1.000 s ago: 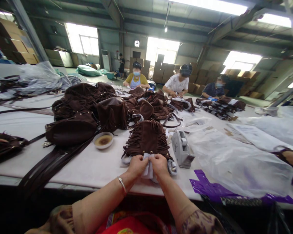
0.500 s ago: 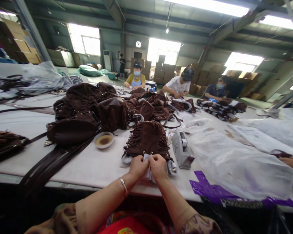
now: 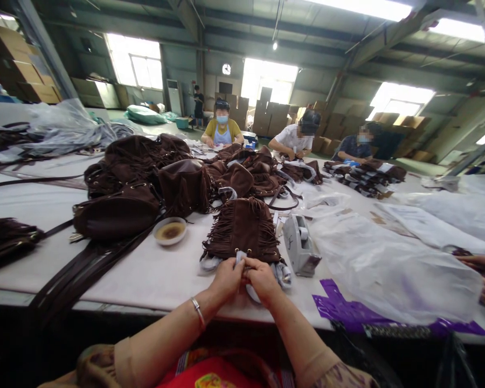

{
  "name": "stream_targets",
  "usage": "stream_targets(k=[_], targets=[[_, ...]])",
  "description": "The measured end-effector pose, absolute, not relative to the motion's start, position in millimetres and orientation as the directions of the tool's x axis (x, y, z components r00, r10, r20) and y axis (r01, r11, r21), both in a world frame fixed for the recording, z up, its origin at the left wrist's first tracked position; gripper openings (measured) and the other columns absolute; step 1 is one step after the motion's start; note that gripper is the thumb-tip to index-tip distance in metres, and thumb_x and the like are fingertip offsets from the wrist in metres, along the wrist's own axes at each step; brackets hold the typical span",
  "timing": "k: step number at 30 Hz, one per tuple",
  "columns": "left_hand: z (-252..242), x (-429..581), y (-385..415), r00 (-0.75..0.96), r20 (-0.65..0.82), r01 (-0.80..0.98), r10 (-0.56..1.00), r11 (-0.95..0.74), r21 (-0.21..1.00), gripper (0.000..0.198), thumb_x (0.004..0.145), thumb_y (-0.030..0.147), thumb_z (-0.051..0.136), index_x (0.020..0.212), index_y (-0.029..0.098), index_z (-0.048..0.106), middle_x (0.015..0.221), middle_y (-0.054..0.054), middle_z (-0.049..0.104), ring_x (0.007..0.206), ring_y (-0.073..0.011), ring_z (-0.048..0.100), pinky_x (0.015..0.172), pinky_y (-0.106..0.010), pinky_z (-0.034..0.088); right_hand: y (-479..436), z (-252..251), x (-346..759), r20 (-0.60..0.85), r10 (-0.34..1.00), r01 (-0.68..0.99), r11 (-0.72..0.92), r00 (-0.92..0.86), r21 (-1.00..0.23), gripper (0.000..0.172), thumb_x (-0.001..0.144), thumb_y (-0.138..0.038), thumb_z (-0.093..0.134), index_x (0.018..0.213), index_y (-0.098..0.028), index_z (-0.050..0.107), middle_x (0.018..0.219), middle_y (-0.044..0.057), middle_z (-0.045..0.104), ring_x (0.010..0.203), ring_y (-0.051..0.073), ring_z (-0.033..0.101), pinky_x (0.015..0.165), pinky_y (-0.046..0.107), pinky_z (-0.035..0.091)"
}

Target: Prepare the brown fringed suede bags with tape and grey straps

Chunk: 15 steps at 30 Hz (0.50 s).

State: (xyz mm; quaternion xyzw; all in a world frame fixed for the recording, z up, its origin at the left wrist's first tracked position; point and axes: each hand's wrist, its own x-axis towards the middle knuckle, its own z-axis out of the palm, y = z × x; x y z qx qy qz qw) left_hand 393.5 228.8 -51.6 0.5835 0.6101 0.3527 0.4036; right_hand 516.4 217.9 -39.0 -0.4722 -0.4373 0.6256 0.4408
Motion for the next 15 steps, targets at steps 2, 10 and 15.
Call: stream_targets(k=[2,10,15], targets=[[-52.2,392.5,230.1,-0.013,-0.079,0.452,0.997,0.076,0.889,0.03,0.092,0.027,0.049,0.088,0.01,0.073,0.089,-0.013,0.074,0.079,-0.0214,0.064,0.066,-0.026,0.039,211.9,-38.1,518.4,-0.285,0.945,-0.136,-0.307,-0.16,-0.942,0.056,0.055,-0.02,0.061,0.109,-0.017,0.074,0.067,-0.001,0.066,0.058,0.014,0.055,0.06,0.025,0.048],[-51.6,386.4,238.1,0.004,-0.057,0.504,0.998,0.047,0.862,0.033,0.091,0.027,0.049,0.07,0.013,0.069,0.071,-0.007,0.069,0.069,-0.0185,0.059,0.061,-0.025,0.033,217.4,-11.8,620.8,0.218,0.898,0.432,0.036,0.381,-0.901,0.032,0.07,-0.037,0.062,0.094,-0.02,0.075,0.097,0.008,0.072,0.084,0.024,0.063,0.068,0.033,0.049],[-53.7,385.9,242.4,0.034,-0.042,0.518,0.999,0.018,0.855,0.034,0.09,0.03,0.047,0.07,0.013,0.069,0.069,-0.007,0.068,0.07,-0.0197,0.059,0.061,-0.026,0.032,244.0,-2.4,715.4,0.107,0.771,0.319,-0.13,0.628,-0.939,0.014,0.069,-0.037,0.065,0.07,-0.023,0.066,0.076,0.007,0.067,0.077,0.026,0.06,0.065,0.035,0.046]])
